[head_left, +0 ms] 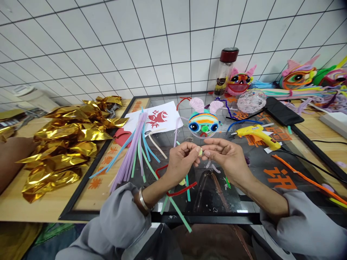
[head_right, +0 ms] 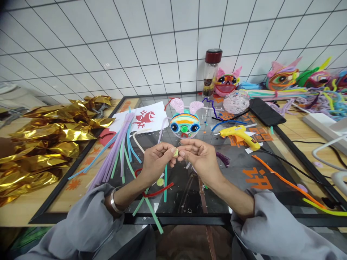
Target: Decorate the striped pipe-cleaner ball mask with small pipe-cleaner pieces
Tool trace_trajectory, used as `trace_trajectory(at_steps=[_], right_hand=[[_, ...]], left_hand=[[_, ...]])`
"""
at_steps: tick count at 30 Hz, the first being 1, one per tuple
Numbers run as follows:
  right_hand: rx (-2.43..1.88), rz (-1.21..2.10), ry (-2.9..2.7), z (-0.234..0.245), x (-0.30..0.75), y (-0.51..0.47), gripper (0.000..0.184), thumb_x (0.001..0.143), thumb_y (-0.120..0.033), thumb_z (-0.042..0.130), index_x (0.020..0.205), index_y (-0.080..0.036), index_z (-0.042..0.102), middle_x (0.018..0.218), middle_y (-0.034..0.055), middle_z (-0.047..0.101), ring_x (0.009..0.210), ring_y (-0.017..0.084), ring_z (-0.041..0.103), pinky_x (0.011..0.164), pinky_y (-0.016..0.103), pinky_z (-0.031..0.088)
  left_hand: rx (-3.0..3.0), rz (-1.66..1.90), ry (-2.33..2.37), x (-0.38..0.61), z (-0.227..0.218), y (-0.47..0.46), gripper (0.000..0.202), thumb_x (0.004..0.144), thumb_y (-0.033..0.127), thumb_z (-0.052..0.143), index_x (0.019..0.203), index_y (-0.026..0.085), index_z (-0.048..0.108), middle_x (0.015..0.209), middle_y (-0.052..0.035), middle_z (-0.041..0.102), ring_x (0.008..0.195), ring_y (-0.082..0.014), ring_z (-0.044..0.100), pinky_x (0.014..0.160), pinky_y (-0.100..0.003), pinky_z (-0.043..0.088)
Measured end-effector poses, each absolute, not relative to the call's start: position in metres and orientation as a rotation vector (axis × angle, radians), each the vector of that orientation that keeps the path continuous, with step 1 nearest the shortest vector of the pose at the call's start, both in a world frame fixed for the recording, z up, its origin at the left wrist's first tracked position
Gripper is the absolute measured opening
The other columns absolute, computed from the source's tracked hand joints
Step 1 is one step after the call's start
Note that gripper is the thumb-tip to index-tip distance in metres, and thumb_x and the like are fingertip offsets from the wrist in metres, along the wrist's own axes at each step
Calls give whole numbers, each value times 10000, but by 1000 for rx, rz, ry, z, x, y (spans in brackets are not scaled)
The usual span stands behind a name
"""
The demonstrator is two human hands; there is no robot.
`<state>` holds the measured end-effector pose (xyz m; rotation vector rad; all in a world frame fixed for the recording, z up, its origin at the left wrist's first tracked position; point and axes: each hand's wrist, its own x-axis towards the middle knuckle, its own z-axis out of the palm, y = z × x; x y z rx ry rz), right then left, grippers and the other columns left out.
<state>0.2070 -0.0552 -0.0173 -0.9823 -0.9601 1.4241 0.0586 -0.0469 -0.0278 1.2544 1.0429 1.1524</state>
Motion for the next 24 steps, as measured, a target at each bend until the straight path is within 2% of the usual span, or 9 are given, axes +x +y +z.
trace_trajectory(at_steps=[12,19,24], right_hand=[[-1029,1471,-828,-11,205,-57,339,549,-264,863,812,-156,678,732,46,756,519,123,663,491,217,501],[-1038,1289,-937,-13,203,-59,307,558,-278,859,773,-173,666,710,24,743,533,124,654,555,271,570],[-1080,1128,-1015,-21,208,-56,243,616,-283,827,756,-187,653,682,-3,694,543,122,629,553,265,534]], left_hand=[[1193,1164,995,58,-31,-45,218,782,321,654,678,136,603,539,27,589,446,-63,524,442,-180,436],[1191,1153,1012,59,-29,-47,228,763,337,664,676,135,604,547,22,599,442,-63,518,444,-187,444],[1170,1166,997,59,-30,-46,235,772,343,659,678,136,602,566,22,602,433,-58,510,434,-186,438]])
